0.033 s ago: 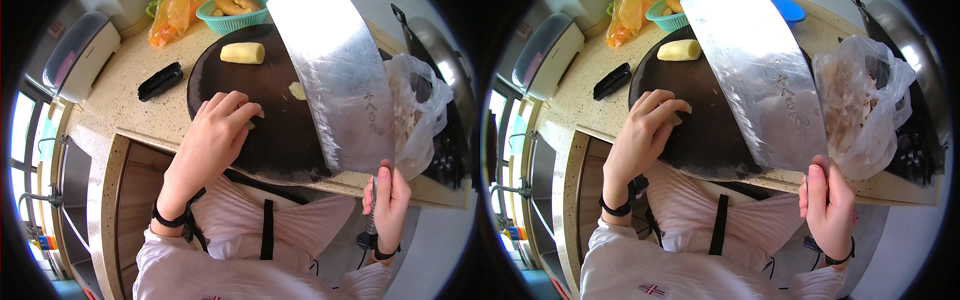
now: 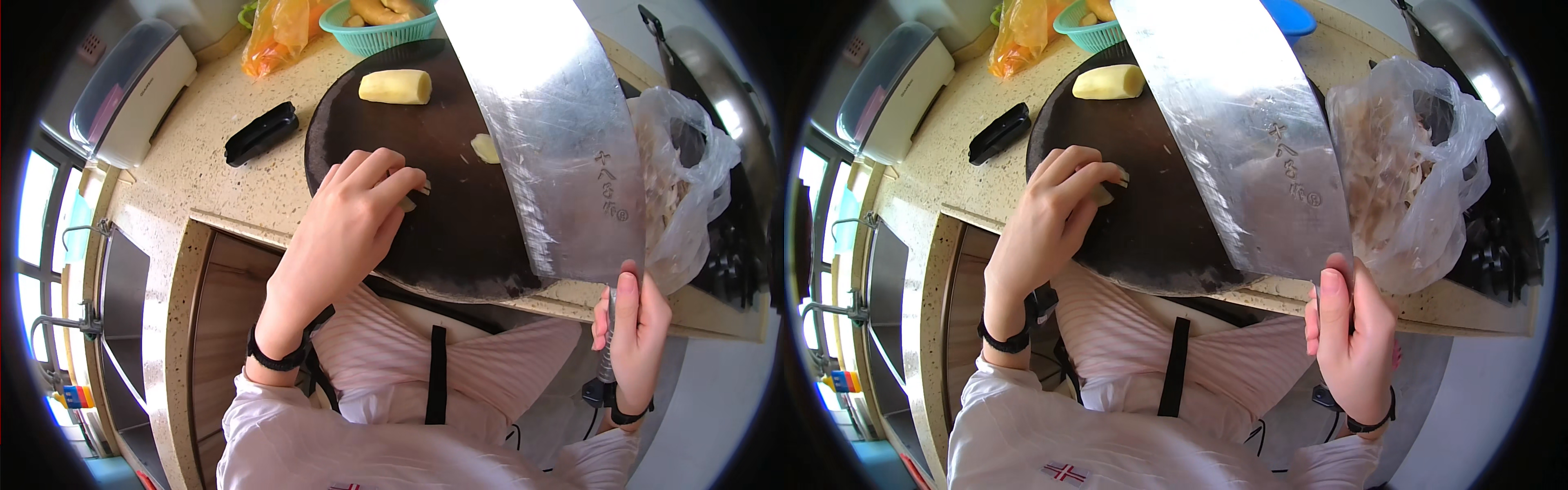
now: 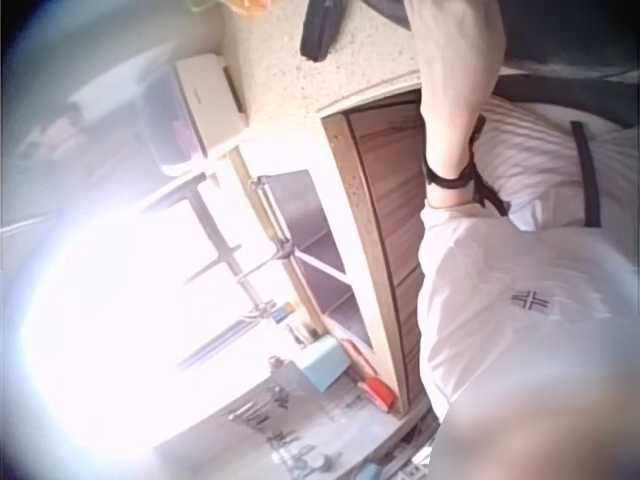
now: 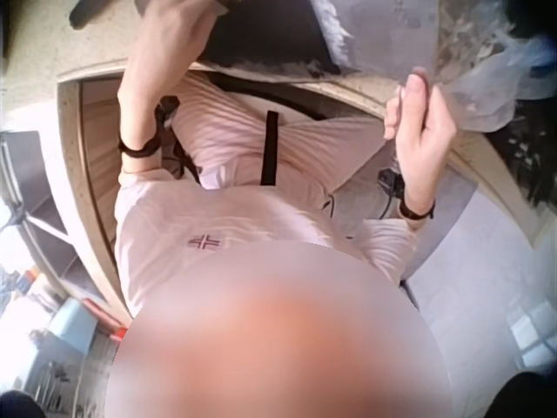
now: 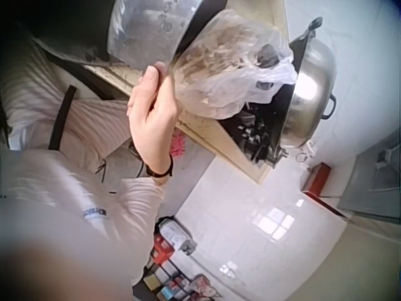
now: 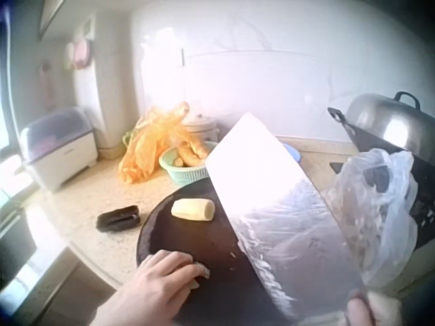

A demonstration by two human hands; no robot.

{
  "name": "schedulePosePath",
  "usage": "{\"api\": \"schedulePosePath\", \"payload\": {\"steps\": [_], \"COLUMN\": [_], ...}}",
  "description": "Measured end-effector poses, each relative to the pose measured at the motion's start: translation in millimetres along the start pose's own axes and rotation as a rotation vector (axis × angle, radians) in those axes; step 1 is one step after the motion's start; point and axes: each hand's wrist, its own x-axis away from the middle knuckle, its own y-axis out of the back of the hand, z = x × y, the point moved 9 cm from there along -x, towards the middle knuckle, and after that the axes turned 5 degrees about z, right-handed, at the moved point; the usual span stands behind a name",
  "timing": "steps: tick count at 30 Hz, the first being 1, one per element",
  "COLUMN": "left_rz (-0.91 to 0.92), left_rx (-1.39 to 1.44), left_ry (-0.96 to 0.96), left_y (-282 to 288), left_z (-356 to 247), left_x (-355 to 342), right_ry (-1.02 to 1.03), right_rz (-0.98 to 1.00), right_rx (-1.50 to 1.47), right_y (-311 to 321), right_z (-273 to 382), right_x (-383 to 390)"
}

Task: The recorder is slicing a piece of ginger on a cutting board using a large kitchen knife.

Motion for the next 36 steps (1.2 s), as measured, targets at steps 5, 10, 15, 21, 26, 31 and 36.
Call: {"api": "schedulePosePath", "payload": {"steps": [5, 10, 15, 21, 26, 31, 36], "left_rz": [0.064, -0.023, -0.041, -0.027, -0.027, -0.004, -0.058], "left_rx": [0.037, 0.137, 0.148, 0.137, 0.150, 0.176, 0.249], "left_ry": [-0.017, 0.044, 0.046, 0.044, 0.033, 0.024, 0.083], "left_y": [-3.1, 2.3, 1.3, -1.6, -1.4, -0.2, 3.8], "left_z": [5.7, 14.6, 18.3, 19.9, 19.9, 21.3, 25.8], "left_x": [-6.2, -3.5, 1.8, 1.8, -1.0, -2.9, 0.0], "right_ry": [0.026, 0.016, 0.098, 0.125, 0.210, 0.176, 0.170], "right_rz": [0.001, -0.038, -0.067, -0.120, -0.165, -0.158, -0.172], "right_rx": [0.035, 0.089, 0.235, 0.358, 0.444, 0.435, 0.411], "right_y": [0.1, 1.0, 0.8, 0.8, 1.1, 2.3, 1.2], "right_z": [-0.3, -2.7, 6.2, 6.7, 10.1, 7.1, 7.4], "right_x": [-1.5, 0.2, 5.4, 14.1, 19.8, 19.1, 19.3]}}
